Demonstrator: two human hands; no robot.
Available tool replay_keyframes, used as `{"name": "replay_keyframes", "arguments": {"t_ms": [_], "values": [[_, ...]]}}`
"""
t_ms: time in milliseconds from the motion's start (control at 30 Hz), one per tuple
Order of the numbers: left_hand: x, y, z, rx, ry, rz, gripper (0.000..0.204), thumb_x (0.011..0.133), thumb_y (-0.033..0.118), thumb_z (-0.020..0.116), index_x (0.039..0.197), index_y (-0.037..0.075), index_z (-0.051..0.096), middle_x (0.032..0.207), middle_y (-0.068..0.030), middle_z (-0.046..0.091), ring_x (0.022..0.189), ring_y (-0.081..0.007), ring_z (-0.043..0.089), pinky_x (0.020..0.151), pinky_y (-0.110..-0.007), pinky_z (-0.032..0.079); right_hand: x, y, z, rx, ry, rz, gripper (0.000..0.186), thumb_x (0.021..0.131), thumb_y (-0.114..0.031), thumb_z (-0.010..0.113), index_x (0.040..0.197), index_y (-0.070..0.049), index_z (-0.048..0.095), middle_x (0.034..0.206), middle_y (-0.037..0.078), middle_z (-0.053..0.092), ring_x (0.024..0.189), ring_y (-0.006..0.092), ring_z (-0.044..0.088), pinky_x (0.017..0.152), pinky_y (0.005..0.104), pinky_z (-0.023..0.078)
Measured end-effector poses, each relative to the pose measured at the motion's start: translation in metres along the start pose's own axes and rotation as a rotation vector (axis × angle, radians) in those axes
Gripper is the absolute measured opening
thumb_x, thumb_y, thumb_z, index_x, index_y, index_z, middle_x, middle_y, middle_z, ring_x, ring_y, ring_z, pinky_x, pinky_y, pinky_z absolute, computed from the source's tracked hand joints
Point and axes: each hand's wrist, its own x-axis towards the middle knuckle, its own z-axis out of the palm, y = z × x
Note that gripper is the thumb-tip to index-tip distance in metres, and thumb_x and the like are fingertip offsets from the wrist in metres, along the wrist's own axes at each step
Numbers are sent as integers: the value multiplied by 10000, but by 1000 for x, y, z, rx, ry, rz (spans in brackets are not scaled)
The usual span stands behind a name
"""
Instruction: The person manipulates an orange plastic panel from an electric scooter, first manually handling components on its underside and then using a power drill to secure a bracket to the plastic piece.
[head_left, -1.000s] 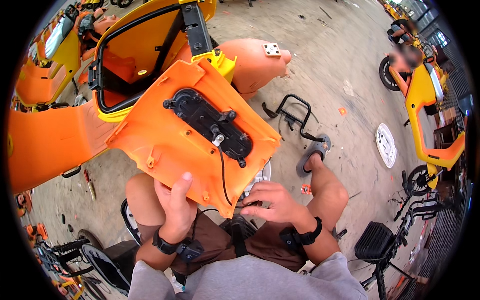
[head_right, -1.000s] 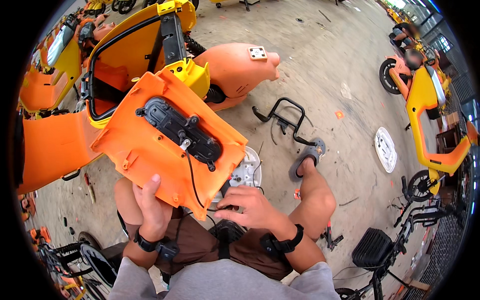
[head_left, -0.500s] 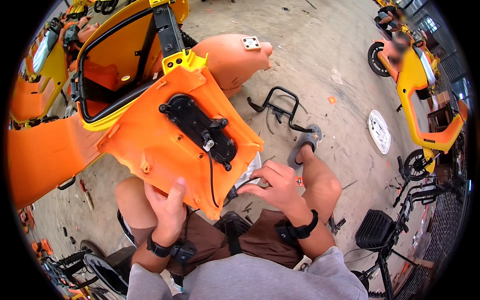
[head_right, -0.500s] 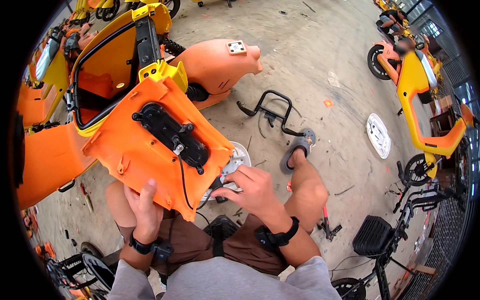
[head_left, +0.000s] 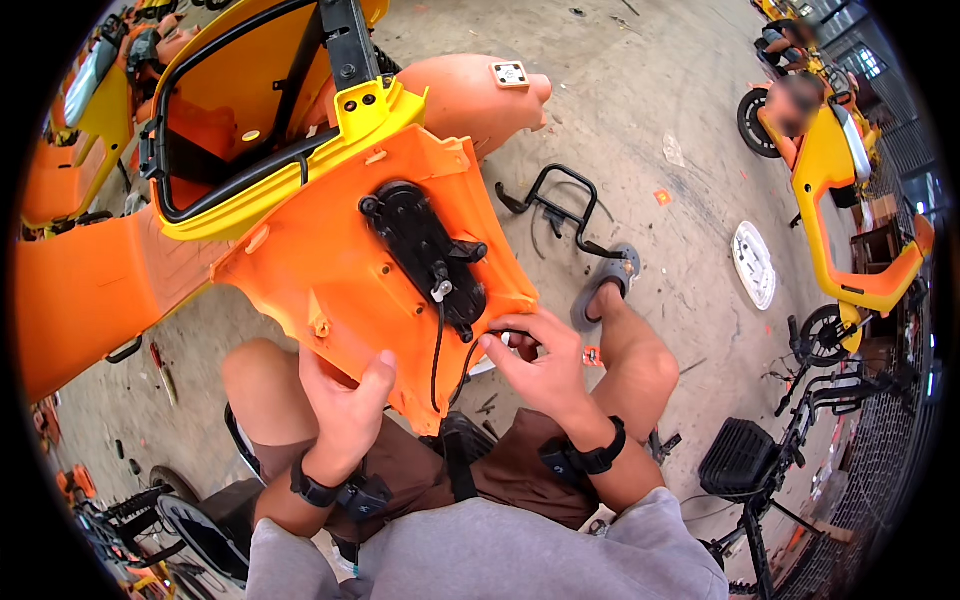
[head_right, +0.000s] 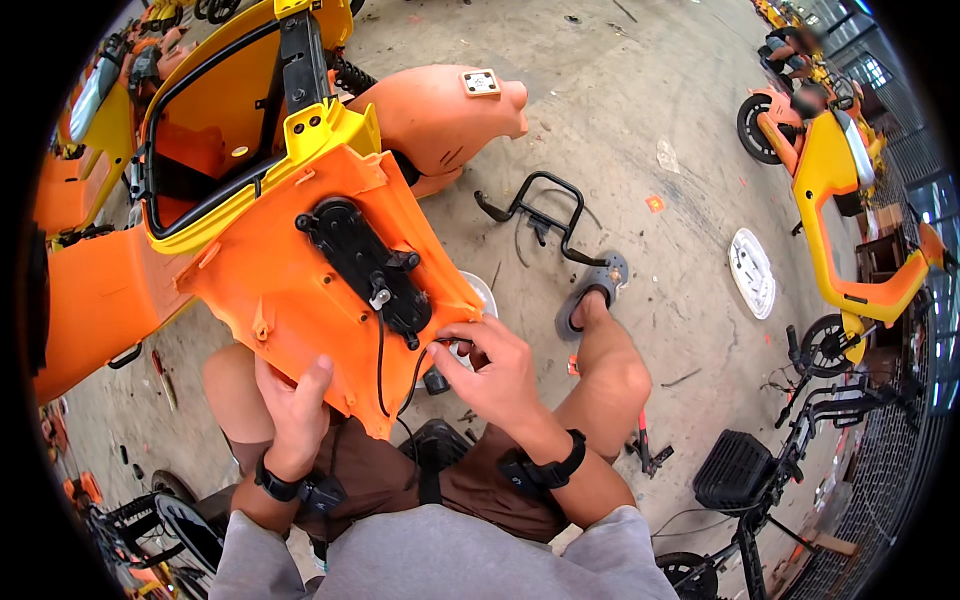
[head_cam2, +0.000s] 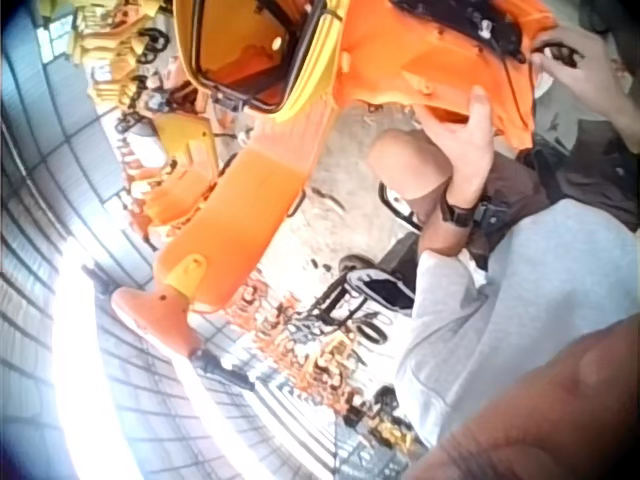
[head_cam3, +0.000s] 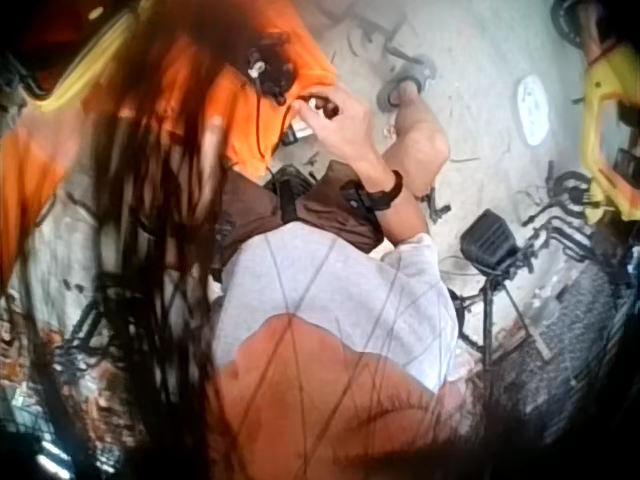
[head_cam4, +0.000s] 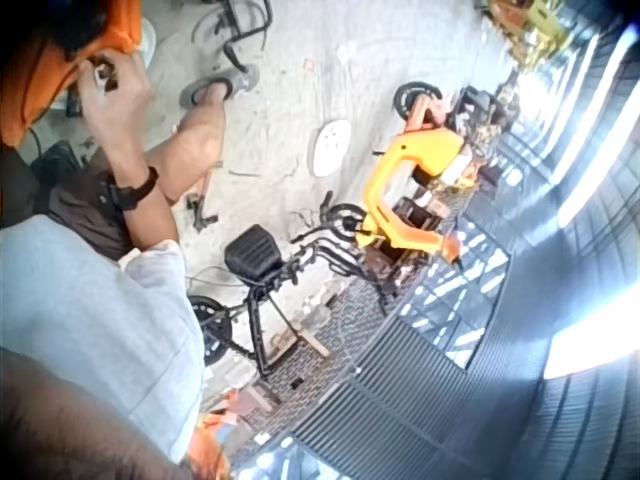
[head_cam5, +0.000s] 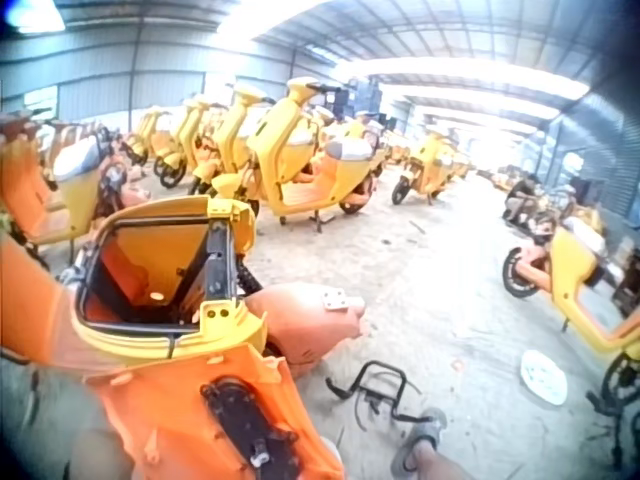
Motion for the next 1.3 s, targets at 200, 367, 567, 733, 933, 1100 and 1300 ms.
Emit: {"name": "replay_keyframes", "arguments": {"t_ms": [200, 367, 567, 733, 933, 1100, 1300], "values": [[5, -3, -9, -31, 67, -64, 548, 843, 68, 681, 1319, -30, 428, 1212, -107, 577, 1079, -178, 586, 943, -323, 466, 4, 2, -7, 145, -49, 47, 150, 833, -73, 753, 958, 9, 741, 827, 38, 648, 679, 58, 543, 586, 203, 413], [10, -2, -10, -26, 63, -51, 584, 827, 95, 678, 1339, -37, 431, 1223, -106, 580, 1104, -185, 579, 962, -332, 452, 8, 9, -11, 189, -35, 10, 133, 857, -73, 734, 960, 12, 742, 824, 61, 667, 695, 79, 567, 607, 208, 424], [12, 3, -10, -191, 104, -153, 571, 833, 93, 664, 1340, -37, 435, 1231, -102, 578, 1113, -187, 577, 982, -345, 449, 2, 0, -1, -9, 112, -128, 112, 825, -43, 761, 914, 5, 711, 823, 57, 675, 637, 84, 565, 554, 210, 423], [15, 5, -12, -298, 170, -153, 493, 856, 86, 653, 1295, -44, 469, 1190, -106, 596, 1058, -177, 600, 939, -327, 479, 2, 3, 3, -45, 126, -358, 134, 791, 10, 760, 909, 4, 696, 840, 85, 688, 548, 96, 558, 485, 218, 423], [14, 3, -14, -366, 208, -149, 438, 866, 90, 651, 1252, -46, 496, 1156, -107, 609, 1017, -164, 614, 895, -315, 504, 3, 2, -3, -83, 115, -450, 181, 786, 58, 731, 953, -4, 700, 854, 103, 684, 561, 93, 573, 489, 210, 440], [14, 4, -18, -325, 222, -144, 425, 884, 150, 609, 1242, -39, 482, 1193, -126, 589, 1072, -212, 611, 933, -347, 500, -3, 16, 1, 60, 197, -349, 238, 807, 25, 747, 1032, 3, 671, 842, 84, 682, 615, 82, 576, 545, 213, 460], [17, 13, -17, -202, 182, -97, 450, 844, 116, 638, 1244, -46, 508, 1110, -87, 617, 979, -152, 605, 852, -286, 487, 0, 15, -3, 65, 208, -294, 237, 795, -19, 792, 993, -1, 664, 844, 65, 691, 628, 84, 587, 552, 212, 466]]}}
